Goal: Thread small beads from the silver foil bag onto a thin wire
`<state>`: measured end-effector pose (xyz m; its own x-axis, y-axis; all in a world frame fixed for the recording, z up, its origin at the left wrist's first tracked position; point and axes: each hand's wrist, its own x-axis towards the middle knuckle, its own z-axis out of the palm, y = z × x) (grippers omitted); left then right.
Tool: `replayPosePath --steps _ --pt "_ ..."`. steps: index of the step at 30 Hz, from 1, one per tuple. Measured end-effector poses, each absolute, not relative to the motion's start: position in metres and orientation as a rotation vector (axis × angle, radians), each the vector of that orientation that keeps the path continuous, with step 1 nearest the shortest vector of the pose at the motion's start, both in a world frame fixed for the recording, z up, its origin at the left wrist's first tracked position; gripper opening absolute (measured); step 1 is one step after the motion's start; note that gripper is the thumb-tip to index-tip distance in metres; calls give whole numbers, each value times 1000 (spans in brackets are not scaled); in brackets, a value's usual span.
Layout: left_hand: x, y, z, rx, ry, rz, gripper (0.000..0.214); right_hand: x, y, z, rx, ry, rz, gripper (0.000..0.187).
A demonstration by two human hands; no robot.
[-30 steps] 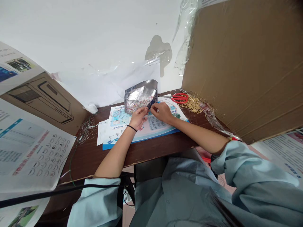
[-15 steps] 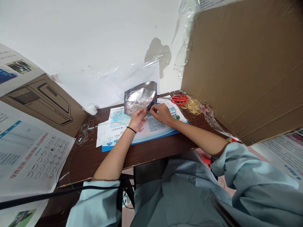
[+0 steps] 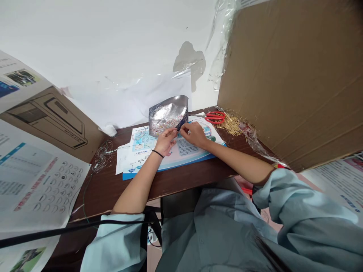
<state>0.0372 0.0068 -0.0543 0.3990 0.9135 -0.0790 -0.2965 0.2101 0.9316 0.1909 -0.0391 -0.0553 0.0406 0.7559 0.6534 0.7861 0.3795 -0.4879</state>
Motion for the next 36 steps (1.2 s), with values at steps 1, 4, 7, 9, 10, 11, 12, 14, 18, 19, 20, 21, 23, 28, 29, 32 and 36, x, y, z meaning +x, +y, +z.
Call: replayPosePath --steps 1,4,7,9,10,11,12,14,18,19,20,21,23,28,29,32,36 --pt "37 6 -54 1019 755 960 35 191 -39 -55 -1376 -1707 -38 12" --pt "38 6 -53 1023 764 961 35 191 -40 -54 -1381 -1707 -43 13" --pt "38 6 -53 1024 771 959 35 191 -39 -54 -1370 -1698 -53 13" --pt "38 6 -53 1028 774 956 35 191 -39 -55 -1361 -1690 -55 14" --pt "38 6 -54 1030 773 955 34 191 -39 -55 -1358 -1687 -56 14" --pt "38 7 -54 1031 773 957 34 191 -39 -56 -1360 -1686 -58 14" --pt "38 7 -55 1031 772 958 34 191 -39 -56 -1365 -1685 -59 13" --pt "38 7 -55 1029 770 959 35 191 -39 -56 -1375 -1690 -54 13" --pt "38 7 -55 1036 773 957 34 190 -40 -55 -1389 -1696 -38 15" --pt "38 7 -55 1040 775 957 34 190 -40 -55 -1389 -1695 -38 15" --pt "38 7 -55 1042 777 957 34 190 -40 -55 -1388 -1693 -39 15" --pt "38 6 -55 1045 780 955 35 190 -40 -55 -1387 -1691 -41 15" --pt "38 6 -54 1047 784 954 35 190 -40 -55 -1388 -1682 -44 15" --pt "39 5 -53 1045 799 945 36 190 -40 -55 -1366 -1677 -37 14" --pt "39 4 -53 1044 803 942 36 190 -39 -55 -1361 -1683 -32 15" --pt "40 3 -52 1037 811 935 36 189 -38 -57 -1345 -1702 -10 16" --pt "40 3 -52 1028 798 934 34 189 -37 -59 -1328 -1705 -2 18"
